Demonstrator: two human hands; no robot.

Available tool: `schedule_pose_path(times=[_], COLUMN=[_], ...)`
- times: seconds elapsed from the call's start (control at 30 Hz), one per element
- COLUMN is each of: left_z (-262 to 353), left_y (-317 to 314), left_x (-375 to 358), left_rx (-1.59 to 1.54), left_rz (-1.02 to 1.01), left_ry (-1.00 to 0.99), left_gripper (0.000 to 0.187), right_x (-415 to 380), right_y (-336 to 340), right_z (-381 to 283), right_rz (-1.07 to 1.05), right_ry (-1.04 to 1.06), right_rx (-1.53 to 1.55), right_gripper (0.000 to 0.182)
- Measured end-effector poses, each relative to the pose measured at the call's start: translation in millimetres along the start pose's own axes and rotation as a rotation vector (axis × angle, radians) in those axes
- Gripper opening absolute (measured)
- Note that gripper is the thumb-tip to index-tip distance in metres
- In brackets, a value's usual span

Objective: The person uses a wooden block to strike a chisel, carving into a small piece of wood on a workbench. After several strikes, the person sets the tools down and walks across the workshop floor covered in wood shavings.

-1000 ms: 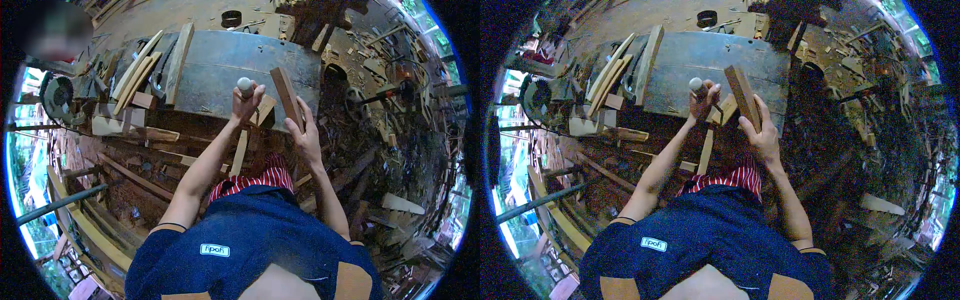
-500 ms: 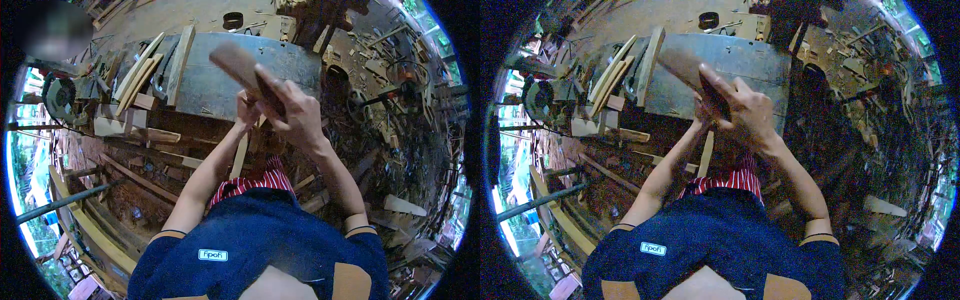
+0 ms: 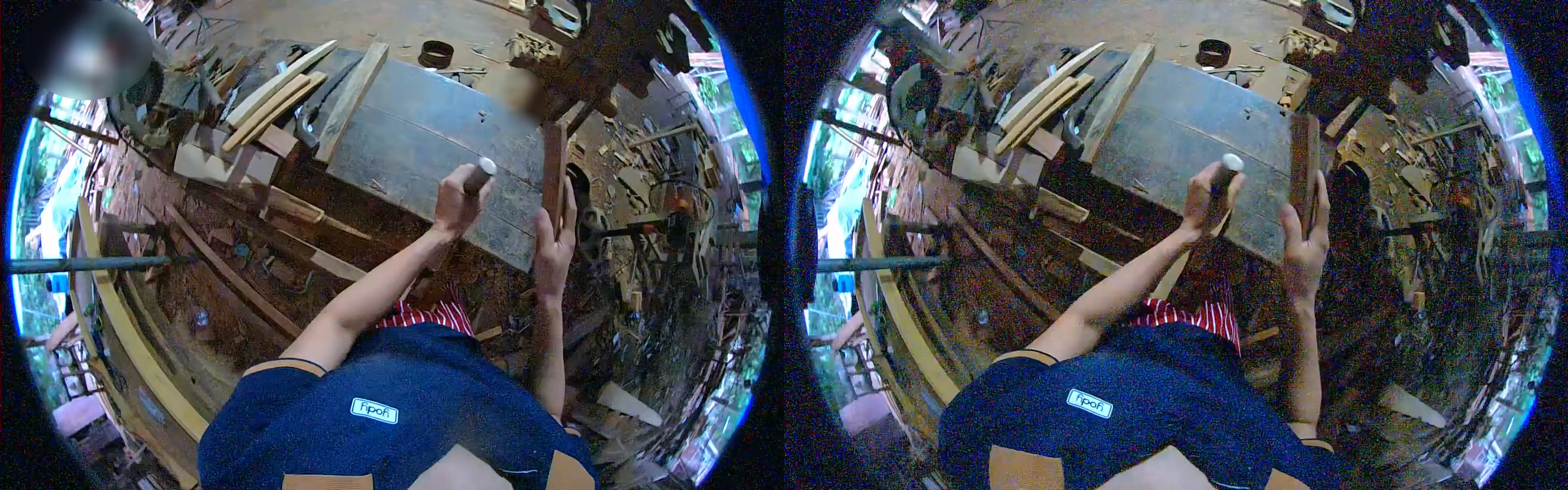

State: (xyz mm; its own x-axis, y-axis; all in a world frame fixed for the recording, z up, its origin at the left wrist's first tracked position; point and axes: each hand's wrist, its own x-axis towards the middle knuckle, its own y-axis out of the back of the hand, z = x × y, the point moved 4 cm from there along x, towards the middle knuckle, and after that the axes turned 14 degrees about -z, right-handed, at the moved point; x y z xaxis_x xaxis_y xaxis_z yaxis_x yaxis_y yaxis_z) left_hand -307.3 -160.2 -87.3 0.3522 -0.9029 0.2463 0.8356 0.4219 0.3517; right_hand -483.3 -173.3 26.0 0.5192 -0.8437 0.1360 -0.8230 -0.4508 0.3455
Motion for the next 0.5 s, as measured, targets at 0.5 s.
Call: schedule_pose_path(times=[0.5], left_z=[-79.9], left_y=[-3.6], left_x=[-39.5], left_rx=[0.735], left_rz=[-0.329], left_ry=[0.443], left_gripper=[0.076], right_x=[-22.6], right_y=[-7.3], right_z=[91.2], right_rz=[-0.261], right_ry=[-0.201], right_rx=[-0.143], right_gripper=[0.065])
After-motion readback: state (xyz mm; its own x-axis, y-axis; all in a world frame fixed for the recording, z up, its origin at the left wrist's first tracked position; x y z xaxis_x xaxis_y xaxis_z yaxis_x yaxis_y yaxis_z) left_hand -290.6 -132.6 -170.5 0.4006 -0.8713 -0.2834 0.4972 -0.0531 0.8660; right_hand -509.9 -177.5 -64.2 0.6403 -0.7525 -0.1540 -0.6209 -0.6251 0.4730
